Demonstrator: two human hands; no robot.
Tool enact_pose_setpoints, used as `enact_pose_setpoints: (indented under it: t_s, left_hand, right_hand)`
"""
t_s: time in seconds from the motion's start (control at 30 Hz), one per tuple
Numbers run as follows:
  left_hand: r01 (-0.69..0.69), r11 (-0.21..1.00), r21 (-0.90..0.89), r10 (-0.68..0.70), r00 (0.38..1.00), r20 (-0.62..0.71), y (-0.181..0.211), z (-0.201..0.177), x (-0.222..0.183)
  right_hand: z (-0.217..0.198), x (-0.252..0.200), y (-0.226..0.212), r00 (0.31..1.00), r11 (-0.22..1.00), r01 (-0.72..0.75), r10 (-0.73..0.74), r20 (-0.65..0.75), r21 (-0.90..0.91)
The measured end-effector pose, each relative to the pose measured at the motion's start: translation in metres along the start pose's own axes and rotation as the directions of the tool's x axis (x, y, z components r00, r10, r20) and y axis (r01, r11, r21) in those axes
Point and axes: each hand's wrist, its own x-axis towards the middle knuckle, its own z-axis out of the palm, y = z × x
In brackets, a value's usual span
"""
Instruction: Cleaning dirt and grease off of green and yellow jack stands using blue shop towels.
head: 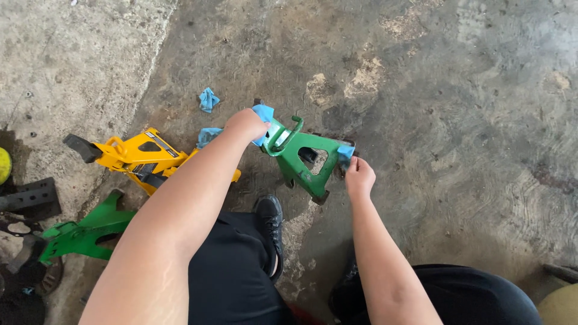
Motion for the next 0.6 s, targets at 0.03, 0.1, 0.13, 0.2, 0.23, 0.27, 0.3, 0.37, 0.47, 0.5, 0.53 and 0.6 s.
enact_pose_setpoints:
  t_s: [0.03, 0.1, 0.13, 0.2, 0.23, 0.27, 0.3, 0.37, 0.47, 0.5, 0.53, 0.6]
  left_hand:
    - [-0.002, 1.000, 0.001, 0.002, 1.000, 0.000, -0.001, 0.001, -0.001]
    - [0.002, 1.000, -0.007, -0.002, 1.000, -0.003, -0.001, 0.000, -0.001]
    - [-0.003, 1.000, -0.004, 0.003, 1.000, -0.003, -0.002, 0.000, 0.000]
    - [0.010, 1.000, -0.029, -0.011, 1.000, -0.018, -0.004, 0.001, 0.002]
    - [0.009, 1.000, -0.025, -0.009, 1.000, -0.017, -0.005, 0.001, 0.002]
    - [0.008, 1.000, -0.019, -0.008, 1.000, -0.022, -0.006, 0.002, 0.001]
    - [0.007, 1.000, -0.013, -0.007, 1.000, -0.027, -0.007, 0.003, 0.002]
    - [-0.001, 1.000, 0.003, 0.001, 1.000, -0.028, -0.005, 0.001, 0.002]
    - [-0.007, 1.000, 0.028, 0.008, 1.000, -0.023, -0.004, 0.001, 0.001]
    - [-0.010, 0.999, 0.041, 0.010, 1.000, -0.016, -0.004, 0.001, 0.001]
    - [-0.006, 0.999, 0.043, 0.007, 1.000, -0.015, -0.005, 0.001, 0.000]
    - [-0.009, 0.999, 0.032, 0.009, 1.000, -0.013, -0.006, 0.000, -0.001]
  right_hand:
    - [0.003, -0.003, 0.016, 1.000, 1.000, -0.001, 0.001, -0.002, 0.000]
    - [0.010, -0.008, 0.046, 0.879, 0.752, -0.477, 0.400, 0.260, 0.455]
    - [0.008, -0.011, 0.057, 0.879, 0.750, -0.477, 0.403, 0.255, 0.459]
    - [0.005, -0.017, 0.079, 0.703, 0.201, -0.618, 0.573, 0.420, 0.760]
    - [0.005, -0.012, 0.085, 0.702, 0.198, -0.617, 0.575, 0.420, 0.762]
    - [0.005, -0.009, 0.091, 0.614, 0.062, -0.677, 0.597, 0.516, 0.733]
    - [0.005, -0.006, 0.097, 0.520, -0.075, -0.721, 0.599, 0.609, 0.689]
    - [0.009, 0.001, 0.091, 0.468, -0.094, -0.739, 0.639, 0.610, 0.667]
    - [0.022, 0.016, 0.100, 0.476, -0.088, -0.735, 0.640, 0.603, 0.672]
    - [0.027, 0.022, 0.105, 0.534, -0.067, -0.708, 0.600, 0.595, 0.703]
    - [0.029, 0.025, 0.104, 0.531, -0.070, -0.710, 0.600, 0.598, 0.701]
    - [0.033, 0.032, 0.103, 0.610, -0.209, -0.632, 0.461, 0.645, 0.747]
